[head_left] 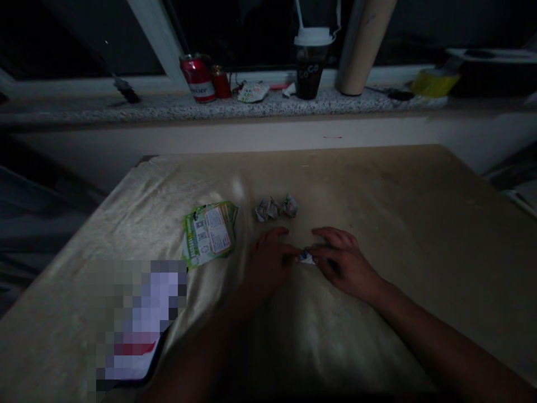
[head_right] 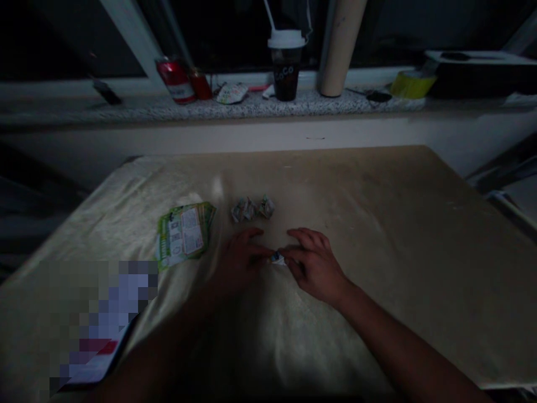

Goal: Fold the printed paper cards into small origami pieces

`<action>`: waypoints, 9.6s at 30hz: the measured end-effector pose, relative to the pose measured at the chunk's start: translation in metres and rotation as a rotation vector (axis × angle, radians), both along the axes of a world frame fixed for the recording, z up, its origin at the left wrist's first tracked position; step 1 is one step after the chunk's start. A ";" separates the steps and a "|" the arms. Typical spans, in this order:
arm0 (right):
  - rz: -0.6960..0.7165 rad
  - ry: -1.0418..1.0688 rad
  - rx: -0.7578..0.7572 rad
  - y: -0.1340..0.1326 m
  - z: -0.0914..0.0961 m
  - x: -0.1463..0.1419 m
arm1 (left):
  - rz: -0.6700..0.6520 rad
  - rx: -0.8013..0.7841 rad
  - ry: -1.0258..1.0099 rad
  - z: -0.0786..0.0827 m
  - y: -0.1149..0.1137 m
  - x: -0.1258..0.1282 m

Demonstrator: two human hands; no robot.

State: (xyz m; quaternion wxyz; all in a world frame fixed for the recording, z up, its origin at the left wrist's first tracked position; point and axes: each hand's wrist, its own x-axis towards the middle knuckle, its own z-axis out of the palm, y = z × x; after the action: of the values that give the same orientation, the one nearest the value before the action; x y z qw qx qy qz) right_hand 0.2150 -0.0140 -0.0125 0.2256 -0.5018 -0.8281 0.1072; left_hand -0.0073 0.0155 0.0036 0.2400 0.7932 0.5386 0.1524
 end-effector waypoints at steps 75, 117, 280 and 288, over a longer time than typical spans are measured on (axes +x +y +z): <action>0.259 -0.110 -0.142 0.021 0.025 0.028 | -0.175 0.054 0.004 0.006 0.011 -0.013; 0.293 0.059 0.058 0.031 0.014 0.013 | -0.307 0.231 0.107 0.007 0.008 0.004; 0.249 0.323 0.396 0.006 0.032 0.001 | 0.026 -0.141 -1.000 0.010 -0.019 0.014; 0.290 0.313 0.436 0.006 0.036 0.003 | -0.051 -0.629 -1.102 0.011 -0.012 0.018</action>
State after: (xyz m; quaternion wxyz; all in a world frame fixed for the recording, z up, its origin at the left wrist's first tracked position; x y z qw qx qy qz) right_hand 0.2185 -0.0083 0.0232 0.4352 -0.2957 -0.8497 0.0341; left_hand 0.0103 0.0030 0.0150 0.7070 0.5024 0.3361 0.3671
